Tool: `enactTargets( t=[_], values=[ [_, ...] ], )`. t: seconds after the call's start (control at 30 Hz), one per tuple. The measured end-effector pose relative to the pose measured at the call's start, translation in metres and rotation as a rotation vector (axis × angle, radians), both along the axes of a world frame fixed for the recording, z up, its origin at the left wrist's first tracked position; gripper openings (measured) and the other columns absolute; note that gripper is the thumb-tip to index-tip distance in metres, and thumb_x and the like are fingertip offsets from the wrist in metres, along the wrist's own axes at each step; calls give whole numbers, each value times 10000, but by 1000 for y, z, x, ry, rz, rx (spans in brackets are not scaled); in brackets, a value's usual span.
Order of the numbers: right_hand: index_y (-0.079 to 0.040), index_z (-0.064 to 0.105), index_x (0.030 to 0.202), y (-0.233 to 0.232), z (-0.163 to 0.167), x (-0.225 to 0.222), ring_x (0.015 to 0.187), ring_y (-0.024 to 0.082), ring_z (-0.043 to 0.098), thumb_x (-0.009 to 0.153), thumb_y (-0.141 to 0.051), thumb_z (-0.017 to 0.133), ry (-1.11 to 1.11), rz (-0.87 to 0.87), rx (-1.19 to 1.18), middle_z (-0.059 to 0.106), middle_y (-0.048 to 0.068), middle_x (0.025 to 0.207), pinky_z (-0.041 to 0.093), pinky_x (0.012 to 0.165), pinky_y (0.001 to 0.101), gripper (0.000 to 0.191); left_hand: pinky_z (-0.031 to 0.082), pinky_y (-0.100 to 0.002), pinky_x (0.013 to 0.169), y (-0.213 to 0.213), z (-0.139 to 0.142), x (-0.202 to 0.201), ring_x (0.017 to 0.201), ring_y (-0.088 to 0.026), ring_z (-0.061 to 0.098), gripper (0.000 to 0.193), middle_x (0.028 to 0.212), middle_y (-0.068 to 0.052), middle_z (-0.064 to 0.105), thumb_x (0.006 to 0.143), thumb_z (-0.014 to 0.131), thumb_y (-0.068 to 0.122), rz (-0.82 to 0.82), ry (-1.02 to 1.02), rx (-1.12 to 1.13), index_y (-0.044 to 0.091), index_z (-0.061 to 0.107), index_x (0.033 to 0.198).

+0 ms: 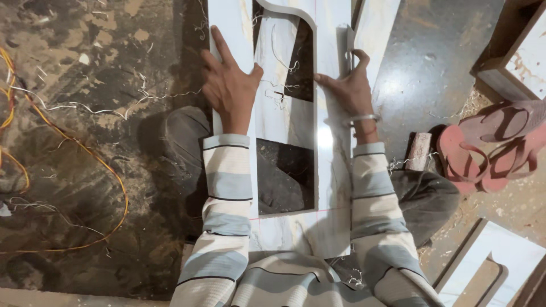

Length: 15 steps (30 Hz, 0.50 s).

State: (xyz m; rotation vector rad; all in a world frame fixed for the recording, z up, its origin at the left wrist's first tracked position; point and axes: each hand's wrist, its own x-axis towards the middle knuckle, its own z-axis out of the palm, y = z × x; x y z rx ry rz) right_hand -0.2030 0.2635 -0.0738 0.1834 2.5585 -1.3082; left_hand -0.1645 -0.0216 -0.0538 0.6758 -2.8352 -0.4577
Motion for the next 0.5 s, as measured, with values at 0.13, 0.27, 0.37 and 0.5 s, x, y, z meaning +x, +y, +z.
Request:
enactTargets(
  t=[0.13,0.27,0.37,0.5],
  values=[
    [-5,134,1549,-12,-5,-14,792,306,780,729,-498,985,16,-14,14,743,253,995,680,760,356,1280,542,-401,508,-6,-4,-3,737,-336,673,1188,1255,-258,533,703,884,539,-17,-27,16,111,209,1581],
    [-33,111,1564,-19,4,-20,752,334,779,609,-545,934,-55,-122,25,722,248,1012,675,721,385,1361,575,-385,537,-11,2,-6,688,-314,699,1203,1323,-314,512,733,906,522,-18,-74,178,131,175,1604],
    [-14,178,1567,-20,26,-18,878,344,774,690,-510,990,60,-101,124,687,308,1147,648,831,387,1294,590,-413,602,-13,23,-4,777,-370,716,1229,1340,-350,508,714,947,512,-14,4,213,164,177,1606],
    [-12,134,1607,-14,83,-3,1189,382,684,737,-322,1003,343,31,9,487,328,1508,540,1006,407,1268,601,-434,767,-18,72,14,976,-402,709,1233,1373,-351,492,747,958,491,-35,75,329,164,149,1619]
  ],
)
